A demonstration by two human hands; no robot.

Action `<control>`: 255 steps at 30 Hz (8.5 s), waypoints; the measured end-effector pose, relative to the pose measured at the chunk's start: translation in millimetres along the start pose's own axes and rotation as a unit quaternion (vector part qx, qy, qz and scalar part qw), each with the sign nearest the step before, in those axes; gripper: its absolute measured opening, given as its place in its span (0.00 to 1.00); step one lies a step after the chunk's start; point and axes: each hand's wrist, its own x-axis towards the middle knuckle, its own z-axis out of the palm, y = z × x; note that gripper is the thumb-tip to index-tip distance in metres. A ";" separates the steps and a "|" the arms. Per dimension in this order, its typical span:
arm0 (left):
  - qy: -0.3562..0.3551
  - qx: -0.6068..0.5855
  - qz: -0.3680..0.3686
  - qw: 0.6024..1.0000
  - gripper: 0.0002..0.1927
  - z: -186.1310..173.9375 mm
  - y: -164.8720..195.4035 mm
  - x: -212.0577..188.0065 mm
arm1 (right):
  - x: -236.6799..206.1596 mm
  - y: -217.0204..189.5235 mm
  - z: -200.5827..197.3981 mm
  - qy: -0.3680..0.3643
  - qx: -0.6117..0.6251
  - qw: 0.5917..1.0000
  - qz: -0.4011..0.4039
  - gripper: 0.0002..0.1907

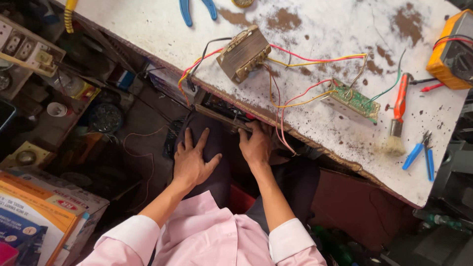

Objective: The person works on a small green circuit board and a metal power supply unit on a cluttered workbench. They connect wires, use a multimeter to test components, and manipulate the parts with pliers and screwdrivers.

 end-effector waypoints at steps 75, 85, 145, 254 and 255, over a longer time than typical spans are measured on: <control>-0.162 -0.820 -0.208 0.508 0.08 124.7 -11.4 10.9 | -111.3 -7.0 -40.6 -0.100 0.133 0.984 0.062 0.13; -0.183 -0.811 -0.206 0.516 0.12 133.1 -16.5 22.9 | -54.3 -33.9 -57.4 -0.089 0.140 0.986 -0.015 0.10; -0.003 0.162 0.140 0.977 0.55 17.4 96.5 -33.0 | 64.3 38.8 -251.6 0.253 0.315 0.911 -0.079 0.07; 0.033 0.174 0.018 0.984 0.49 40.7 50.1 30.8 | 107.7 27.8 -223.5 0.238 -0.039 0.954 -0.179 0.12; 0.032 0.175 0.019 0.984 0.49 40.8 50.4 31.0 | 107.6 27.9 -223.5 0.237 -0.039 0.954 -0.178 0.12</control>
